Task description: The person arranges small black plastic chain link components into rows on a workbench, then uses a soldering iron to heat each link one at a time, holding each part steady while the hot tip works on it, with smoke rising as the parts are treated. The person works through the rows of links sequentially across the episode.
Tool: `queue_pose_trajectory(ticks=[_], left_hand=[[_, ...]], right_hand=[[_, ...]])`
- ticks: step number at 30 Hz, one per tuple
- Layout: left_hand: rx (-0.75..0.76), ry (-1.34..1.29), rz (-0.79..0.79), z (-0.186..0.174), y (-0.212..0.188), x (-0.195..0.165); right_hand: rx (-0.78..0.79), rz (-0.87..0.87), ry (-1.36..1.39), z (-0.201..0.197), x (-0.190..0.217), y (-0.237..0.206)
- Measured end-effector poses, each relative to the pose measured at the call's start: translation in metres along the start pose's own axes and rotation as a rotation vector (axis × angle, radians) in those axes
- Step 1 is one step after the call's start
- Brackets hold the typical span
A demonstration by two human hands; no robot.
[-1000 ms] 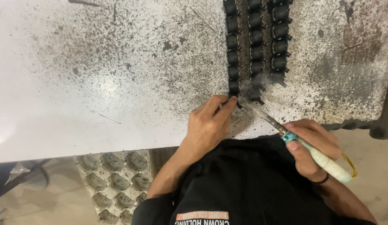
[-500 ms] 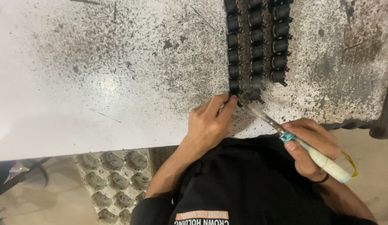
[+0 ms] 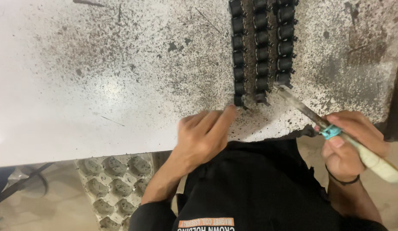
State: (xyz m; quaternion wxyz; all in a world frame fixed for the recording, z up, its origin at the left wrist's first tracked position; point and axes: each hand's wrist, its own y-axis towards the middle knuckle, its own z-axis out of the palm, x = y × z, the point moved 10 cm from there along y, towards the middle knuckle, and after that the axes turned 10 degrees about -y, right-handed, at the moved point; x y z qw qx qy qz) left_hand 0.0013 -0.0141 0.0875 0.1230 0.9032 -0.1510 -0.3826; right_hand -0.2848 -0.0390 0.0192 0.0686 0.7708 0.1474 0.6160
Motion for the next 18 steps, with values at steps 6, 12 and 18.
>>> queue_pose_trajectory(ticks=[6,12,18], left_hand=[[-0.145,0.059,-0.039,-0.010,0.014,0.000],[-0.076,0.002,-0.184,0.037,0.002,0.038],[-0.024,-0.043,-0.180,0.042,0.000,0.043]], right_hand=[[0.047,0.053,0.021,0.029,-0.015,-0.014],[0.060,0.075,-0.114,0.036,-0.013,-0.011],[0.056,0.107,-0.113,0.040,-0.012,-0.012]])
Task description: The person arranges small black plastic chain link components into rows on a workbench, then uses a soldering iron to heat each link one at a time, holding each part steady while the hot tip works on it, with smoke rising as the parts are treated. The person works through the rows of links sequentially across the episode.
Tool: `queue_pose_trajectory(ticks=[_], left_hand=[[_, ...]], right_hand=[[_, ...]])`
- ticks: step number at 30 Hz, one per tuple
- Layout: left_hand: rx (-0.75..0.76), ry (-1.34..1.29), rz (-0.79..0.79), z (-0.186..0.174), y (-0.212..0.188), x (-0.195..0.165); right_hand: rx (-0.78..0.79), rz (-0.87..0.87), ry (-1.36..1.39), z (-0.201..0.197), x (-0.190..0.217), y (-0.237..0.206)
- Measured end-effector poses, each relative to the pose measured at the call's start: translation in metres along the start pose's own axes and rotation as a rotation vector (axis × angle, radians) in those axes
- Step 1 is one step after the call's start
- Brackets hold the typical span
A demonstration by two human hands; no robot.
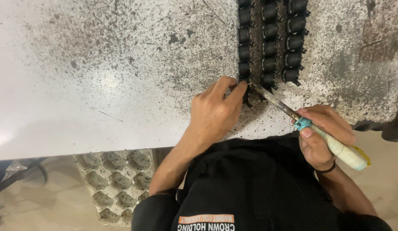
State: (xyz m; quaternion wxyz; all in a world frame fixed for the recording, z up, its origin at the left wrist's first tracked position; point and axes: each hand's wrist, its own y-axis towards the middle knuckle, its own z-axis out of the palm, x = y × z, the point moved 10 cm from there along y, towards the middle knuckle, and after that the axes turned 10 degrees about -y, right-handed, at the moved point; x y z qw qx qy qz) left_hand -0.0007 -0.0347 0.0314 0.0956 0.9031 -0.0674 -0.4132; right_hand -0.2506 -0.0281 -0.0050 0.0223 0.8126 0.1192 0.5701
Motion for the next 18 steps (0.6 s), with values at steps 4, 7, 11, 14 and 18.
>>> queue_pose_trajectory(ticks=[4,7,11,14,18], left_hand=[[0.033,-0.001,-0.022,0.004,0.004,0.003],[0.077,-0.006,-0.027,0.012,0.007,0.004],[0.094,0.000,-0.016,0.013,0.008,-0.002],[0.106,-0.050,-0.020,0.007,0.006,-0.004],[0.118,-0.171,-0.101,0.004,0.008,0.009]], right_hand=[[-0.018,-0.013,0.057,0.000,-0.003,0.000],[-0.009,-0.028,0.060,0.001,-0.005,0.000],[-0.016,0.005,0.118,0.000,-0.014,0.000],[-0.011,0.063,0.280,0.000,-0.023,-0.001],[-0.007,0.128,0.380,0.002,-0.029,-0.002]])
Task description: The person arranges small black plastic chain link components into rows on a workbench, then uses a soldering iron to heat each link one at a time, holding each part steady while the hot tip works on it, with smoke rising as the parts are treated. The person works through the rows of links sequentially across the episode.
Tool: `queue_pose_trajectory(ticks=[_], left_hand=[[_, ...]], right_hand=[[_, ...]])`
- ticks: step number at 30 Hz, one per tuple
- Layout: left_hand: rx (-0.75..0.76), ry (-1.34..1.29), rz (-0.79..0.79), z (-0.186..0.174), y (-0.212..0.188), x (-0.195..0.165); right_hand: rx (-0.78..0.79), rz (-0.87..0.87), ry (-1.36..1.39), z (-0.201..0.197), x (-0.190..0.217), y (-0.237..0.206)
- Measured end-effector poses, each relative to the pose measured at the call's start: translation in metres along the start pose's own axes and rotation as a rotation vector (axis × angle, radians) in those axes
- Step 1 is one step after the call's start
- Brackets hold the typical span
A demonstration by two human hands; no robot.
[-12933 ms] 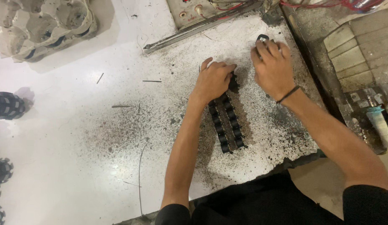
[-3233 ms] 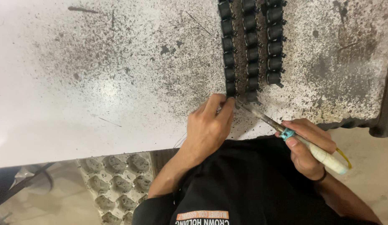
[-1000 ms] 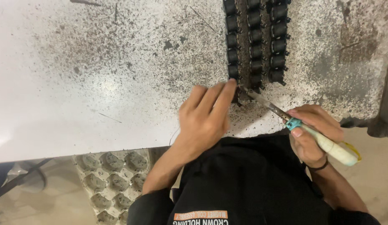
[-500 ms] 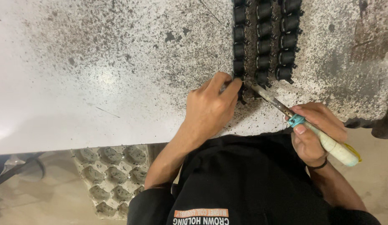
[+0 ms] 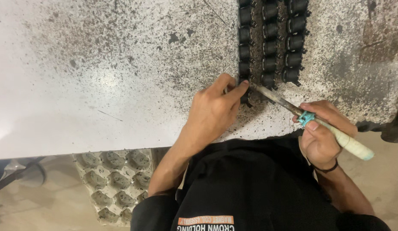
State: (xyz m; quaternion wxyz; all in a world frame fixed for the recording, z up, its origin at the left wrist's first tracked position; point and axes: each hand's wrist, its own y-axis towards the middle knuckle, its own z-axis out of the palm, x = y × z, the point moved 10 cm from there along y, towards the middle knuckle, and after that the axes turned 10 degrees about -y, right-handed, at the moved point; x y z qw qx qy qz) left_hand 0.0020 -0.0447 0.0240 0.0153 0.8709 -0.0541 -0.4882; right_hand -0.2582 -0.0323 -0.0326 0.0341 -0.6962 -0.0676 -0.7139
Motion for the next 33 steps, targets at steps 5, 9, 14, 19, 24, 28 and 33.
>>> queue_pose_trajectory(ticks=[5,9,14,19,24,28,33], left_hand=[[-0.057,-0.140,0.010,-0.006,0.006,0.007],[-0.048,-0.039,0.000,-0.002,0.004,0.004],[-0.074,0.135,0.051,0.005,-0.002,-0.008],[-0.088,0.140,0.081,0.010,-0.004,-0.011],[-0.112,0.047,0.055,0.004,-0.007,-0.003],[-0.126,0.039,0.054,0.001,-0.007,0.001],[-0.123,0.075,0.106,0.001,-0.007,-0.004]], right_hand=[[0.012,-0.041,-0.093,0.006,0.010,0.003],[0.036,-0.104,-0.345,0.011,0.026,0.005],[-0.027,-0.059,-0.374,0.005,0.030,0.010],[0.001,-0.164,-0.328,0.010,0.037,0.008],[0.023,-0.192,-0.392,0.011,0.036,0.006],[0.040,-0.170,-0.350,0.011,0.034,0.006],[0.083,-0.146,-0.432,0.013,0.033,0.007]])
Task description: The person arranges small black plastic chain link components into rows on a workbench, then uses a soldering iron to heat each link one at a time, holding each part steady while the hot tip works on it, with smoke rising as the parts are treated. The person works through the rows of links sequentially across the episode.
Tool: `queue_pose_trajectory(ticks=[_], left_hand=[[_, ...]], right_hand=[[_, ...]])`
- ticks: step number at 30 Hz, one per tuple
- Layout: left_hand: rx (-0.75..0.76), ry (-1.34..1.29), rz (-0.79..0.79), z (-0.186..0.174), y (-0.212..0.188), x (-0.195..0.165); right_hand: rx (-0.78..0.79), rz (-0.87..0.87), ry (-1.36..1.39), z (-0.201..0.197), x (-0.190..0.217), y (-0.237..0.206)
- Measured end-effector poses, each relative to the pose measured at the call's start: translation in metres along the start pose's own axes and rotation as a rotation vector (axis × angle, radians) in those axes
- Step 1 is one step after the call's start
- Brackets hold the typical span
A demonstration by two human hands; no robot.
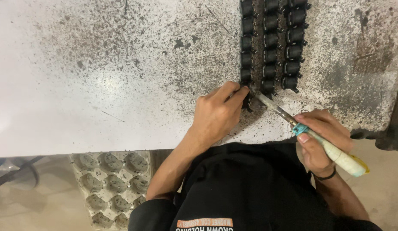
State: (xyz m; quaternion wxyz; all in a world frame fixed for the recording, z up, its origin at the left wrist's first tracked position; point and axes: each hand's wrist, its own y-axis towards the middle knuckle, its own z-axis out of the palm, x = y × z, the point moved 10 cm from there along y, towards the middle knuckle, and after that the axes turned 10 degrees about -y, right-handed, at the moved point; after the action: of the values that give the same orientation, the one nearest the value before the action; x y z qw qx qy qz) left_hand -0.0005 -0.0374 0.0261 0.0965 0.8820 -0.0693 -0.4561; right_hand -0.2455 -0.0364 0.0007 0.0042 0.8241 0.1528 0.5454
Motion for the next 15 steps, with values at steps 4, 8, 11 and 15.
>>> queue_pose_trajectory(ticks=[4,8,11,15], left_hand=[[0.004,0.005,0.031,0.000,-0.001,-0.001],[-0.013,0.036,0.038,0.005,0.003,-0.001],[-0.026,0.055,0.085,-0.004,0.009,-0.015],[0.026,0.073,0.172,-0.046,0.012,-0.052]], right_hand=[[-0.055,-0.030,0.056,-0.004,0.002,-0.001],[0.021,-0.038,-0.026,-0.001,0.003,0.001],[-0.036,-0.016,0.205,-0.014,-0.005,0.011],[-0.134,0.020,0.304,-0.030,-0.016,0.020]])
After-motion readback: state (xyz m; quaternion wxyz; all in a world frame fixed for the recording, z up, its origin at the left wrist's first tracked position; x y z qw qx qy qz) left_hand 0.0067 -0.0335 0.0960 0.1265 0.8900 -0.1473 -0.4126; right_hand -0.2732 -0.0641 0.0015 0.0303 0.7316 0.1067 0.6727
